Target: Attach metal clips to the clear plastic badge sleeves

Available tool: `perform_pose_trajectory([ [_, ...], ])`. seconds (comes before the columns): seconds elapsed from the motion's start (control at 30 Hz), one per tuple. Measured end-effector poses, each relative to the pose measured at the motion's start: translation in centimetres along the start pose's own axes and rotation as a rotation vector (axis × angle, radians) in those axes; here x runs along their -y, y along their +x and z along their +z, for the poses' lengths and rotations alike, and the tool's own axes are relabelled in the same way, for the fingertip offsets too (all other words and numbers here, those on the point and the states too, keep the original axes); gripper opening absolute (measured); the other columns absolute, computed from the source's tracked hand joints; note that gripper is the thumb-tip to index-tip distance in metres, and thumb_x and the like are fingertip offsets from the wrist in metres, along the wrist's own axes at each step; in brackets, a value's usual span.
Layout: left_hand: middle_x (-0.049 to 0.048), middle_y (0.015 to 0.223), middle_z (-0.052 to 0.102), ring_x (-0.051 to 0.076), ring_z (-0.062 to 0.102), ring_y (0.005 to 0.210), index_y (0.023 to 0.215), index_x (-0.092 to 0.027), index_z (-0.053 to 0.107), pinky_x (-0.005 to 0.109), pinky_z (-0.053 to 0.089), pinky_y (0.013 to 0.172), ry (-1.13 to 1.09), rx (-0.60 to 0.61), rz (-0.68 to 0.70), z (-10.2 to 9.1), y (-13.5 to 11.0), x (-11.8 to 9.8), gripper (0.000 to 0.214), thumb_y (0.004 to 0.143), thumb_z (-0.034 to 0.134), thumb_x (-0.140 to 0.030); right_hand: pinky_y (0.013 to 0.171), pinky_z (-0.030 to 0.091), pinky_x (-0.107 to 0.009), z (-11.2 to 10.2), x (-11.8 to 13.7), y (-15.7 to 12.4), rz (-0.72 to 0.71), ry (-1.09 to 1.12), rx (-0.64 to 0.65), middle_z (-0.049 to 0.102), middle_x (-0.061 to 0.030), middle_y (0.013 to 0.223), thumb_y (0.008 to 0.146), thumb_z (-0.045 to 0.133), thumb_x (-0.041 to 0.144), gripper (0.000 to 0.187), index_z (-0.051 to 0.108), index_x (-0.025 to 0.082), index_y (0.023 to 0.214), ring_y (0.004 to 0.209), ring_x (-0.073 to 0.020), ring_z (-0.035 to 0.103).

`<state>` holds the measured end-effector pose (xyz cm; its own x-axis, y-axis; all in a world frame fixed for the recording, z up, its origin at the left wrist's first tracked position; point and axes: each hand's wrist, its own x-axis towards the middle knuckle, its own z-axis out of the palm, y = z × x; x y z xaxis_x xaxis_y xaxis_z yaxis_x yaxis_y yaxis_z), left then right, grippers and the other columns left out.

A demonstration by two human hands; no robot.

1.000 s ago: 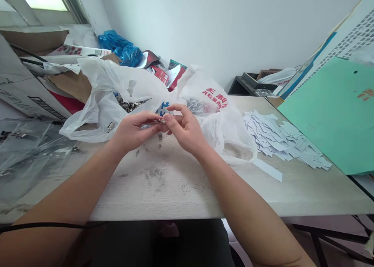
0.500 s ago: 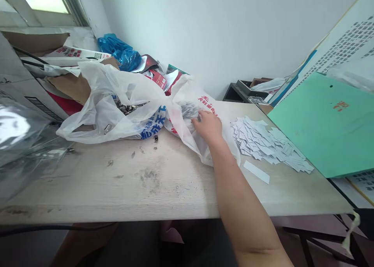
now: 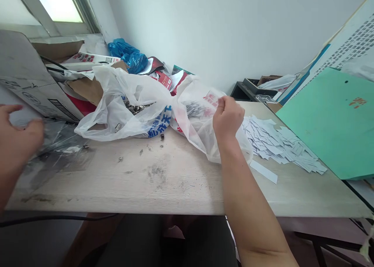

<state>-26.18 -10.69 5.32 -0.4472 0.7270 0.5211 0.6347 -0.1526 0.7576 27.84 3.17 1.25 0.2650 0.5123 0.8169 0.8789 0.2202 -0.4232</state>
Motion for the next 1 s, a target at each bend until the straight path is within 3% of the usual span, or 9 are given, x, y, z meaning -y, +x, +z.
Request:
perform_pose_trajectory([
  [0.03,-0.0023,0.157,0.072,0.051,0.033,0.177,0.118,-0.032,0.078,0.074,0.025,0.146,0.152,-0.114,0.117,1.5,-1.5,-0.9,0.027,0.094,0.086,-0.042,0.092,0.059,-0.049,-0.4,0.5,-0.1,-0.013,0.067,-0.105,0.083,-0.0122,0.099,0.12,0.042,0.042,0.041,0.076,0.021,0.11,0.09,-0.0298,0.078],
  [0.1,0.0013,0.128,0.084,0.042,0.074,0.138,0.107,-0.029,0.083,0.064,0.051,0.131,0.147,-0.013,0.269,5.3,-4.8,-3.4,0.021,0.099,0.082,-0.049,0.083,0.061,-0.046,-1.2,2.3,-0.6,-0.038,0.227,-0.229,0.08,-0.0092,0.1,0.125,0.036,0.05,0.045,0.072,0.024,0.12,0.081,-0.0258,0.077],
  [0.2,0.0066,0.114,0.09,0.034,0.085,0.108,0.119,-0.026,0.087,0.051,0.068,0.103,-0.215,0.52,0.044,11.9,-8.3,-8.3,0.047,0.1,0.084,-0.07,0.072,0.062,-0.04,-2.0,5.8,-2.7,-0.143,0.447,-0.19,0.08,-0.0055,0.099,0.126,0.04,0.051,0.038,0.069,0.027,0.127,0.069,-0.0201,0.074],
  [0.3,0.017,0.11,0.089,0.036,0.087,0.106,0.114,-0.018,0.086,0.046,0.072,0.092,-0.71,0.754,-0.231,17.3,-8.4,-12.2,0.078,0.098,0.072,-0.093,0.082,0.066,-0.039,-1.7,8.6,-5.1,-0.406,0.537,-0.02,0.085,-0.0057,0.103,0.123,0.055,0.043,0.024,0.074,0.03,0.12,0.087,-0.0218,0.083],
  [0.4,0.0147,0.099,0.086,0.035,0.088,0.096,0.104,-0.018,0.083,0.043,0.072,0.081,-0.917,0.984,-0.431,20.2,-6.5,-13.0,0.068,0.099,0.077,-0.085,0.096,0.066,-0.042,-0.9,9.7,-6.4,-0.583,0.672,0.145,0.089,-0.0068,0.111,0.118,0.067,0.032,0.012,0.078,0.029,0.114,0.104,-0.0248,0.085],
  [0.57,0.0067,0.083,0.081,0.019,0.077,0.07,0.089,-0.017,0.078,0.031,0.065,0.066,-0.991,0.73,-0.459,20.7,-4.2,-10.2,0.024,0.092,0.092,-0.036,0.103,0.064,-0.046,-0.8,9.4,-6.2,-0.45,0.767,0.346,0.087,-0.0091,0.117,0.118,0.066,0.038,0.02,0.082,0.028,0.112,0.109,-0.0266,0.081],
  [0.73,0.0048,0.086,0.079,0.019,0.076,0.067,0.098,-0.021,0.075,0.03,0.058,0.059,-0.996,0.404,-0.308,19.9,-3.2,-9.6,0.029,0.104,0.088,-0.046,0.1,0.062,-0.043,-0.3,8.7,-6.6,-0.36,0.586,0.778,0.084,-0.0098,0.116,0.117,0.058,0.024,0.03,0.088,0.027,0.121,0.108,-0.0263,0.076],
  [0.87,0.004,0.093,0.08,0.017,0.077,0.069,0.105,-0.022,0.075,0.029,0.058,0.057,-0.975,0.461,-0.28,20.4,-3.9,-9.9,0.037,0.101,0.094,-0.053,0.12,0.055,-0.054,1.7,8.2,-7.7,-0.571,0.363,1.016,0.079,-0.0095,0.148,0.109,0.063,0.009,0.052,0.089,0.039,0.142,0.135,-0.0325,0.069],
  [1.0,0.0049,0.101,0.082,0.016,0.078,0.07,0.105,-0.021,0.075,0.027,0.059,0.055,-0.977,0.586,-0.276,21.2,-5.2,-10.0,0.04,0.094,0.1,-0.05,0.126,0.049,-0.063,2.8,8.3,-7.9,-0.583,0.332,1.017,0.08,-0.0107,0.15,0.106,0.081,0.022,0.021,0.097,0.035,0.113,0.14,-0.0381,0.065],
])
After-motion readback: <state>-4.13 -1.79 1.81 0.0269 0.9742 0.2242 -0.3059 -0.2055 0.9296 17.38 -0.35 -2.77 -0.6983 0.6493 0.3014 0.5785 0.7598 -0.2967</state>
